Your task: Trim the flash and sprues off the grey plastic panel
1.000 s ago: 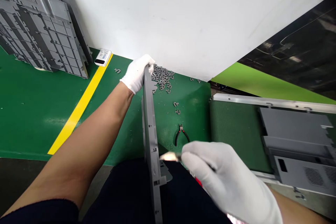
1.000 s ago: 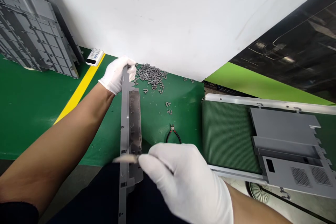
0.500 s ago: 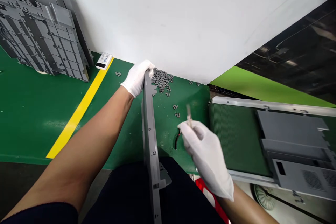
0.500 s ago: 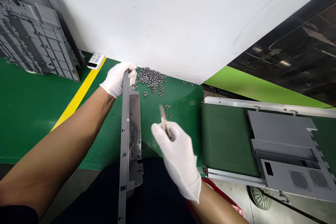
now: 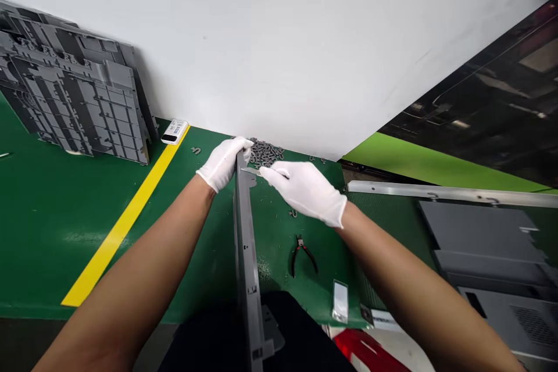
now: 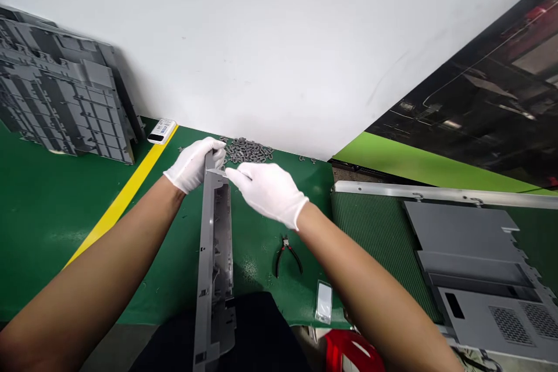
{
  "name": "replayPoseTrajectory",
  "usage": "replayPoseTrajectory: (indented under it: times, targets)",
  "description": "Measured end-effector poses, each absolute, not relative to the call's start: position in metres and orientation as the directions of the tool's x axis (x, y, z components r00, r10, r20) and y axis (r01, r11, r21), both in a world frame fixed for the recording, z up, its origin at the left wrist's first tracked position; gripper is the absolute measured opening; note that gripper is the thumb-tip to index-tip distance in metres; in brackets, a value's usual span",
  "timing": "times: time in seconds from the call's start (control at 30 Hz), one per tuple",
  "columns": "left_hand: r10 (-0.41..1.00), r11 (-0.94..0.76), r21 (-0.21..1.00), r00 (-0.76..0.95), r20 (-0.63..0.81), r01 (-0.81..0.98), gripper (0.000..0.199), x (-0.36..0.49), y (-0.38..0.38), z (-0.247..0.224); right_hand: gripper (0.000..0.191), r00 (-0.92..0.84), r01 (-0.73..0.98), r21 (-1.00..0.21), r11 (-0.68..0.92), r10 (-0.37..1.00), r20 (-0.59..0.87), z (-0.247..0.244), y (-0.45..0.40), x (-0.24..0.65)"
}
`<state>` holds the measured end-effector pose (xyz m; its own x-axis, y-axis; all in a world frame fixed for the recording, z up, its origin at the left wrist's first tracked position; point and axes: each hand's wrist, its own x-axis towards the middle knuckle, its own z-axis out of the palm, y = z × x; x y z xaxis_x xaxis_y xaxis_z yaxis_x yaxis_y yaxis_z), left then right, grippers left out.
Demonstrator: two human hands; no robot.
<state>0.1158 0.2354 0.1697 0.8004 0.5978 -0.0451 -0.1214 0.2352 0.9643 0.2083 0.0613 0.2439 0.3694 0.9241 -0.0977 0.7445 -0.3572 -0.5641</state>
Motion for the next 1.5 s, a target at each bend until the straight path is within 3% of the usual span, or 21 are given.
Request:
replayPoseTrajectory:
  times: [0.23, 0.43, 0.63, 1.5]
  targets:
    - [0.577, 0.141, 0.988, 0.816, -0.026, -0.069, 0.036, 0.11, 0.238, 0.172, 0.054, 0.342, 0.899, -0.256, -0.355, 0.935, -0.096, 0.249, 0.096, 0.215]
    - [0.578, 0.153, 0.983, 0.816, -0.006, -0.101, 0.034, 0.114, 0.238, 0.167, 0.055, 0.331, 0.934, -0.112, -0.34, 0.939, -0.093, 0.255, 0.095, 0.216]
    - [0.644, 0.143, 0.982, 0.765, 0.002, -0.123, 0.032, 0.117, 0.236, 0.167, 0.059, 0.331, 0.936, -0.094, -0.34, 0.939, -0.096, 0.257, 0.094, 0.216]
    - [0.609, 0.23, 0.963, 0.792, -0.031, -0.139, 0.031, 0.118, 0.234, 0.166, 0.058, 0.309, 0.949, -0.029, -0.313, 0.946, -0.095, 0.26, 0.085, 0.211]
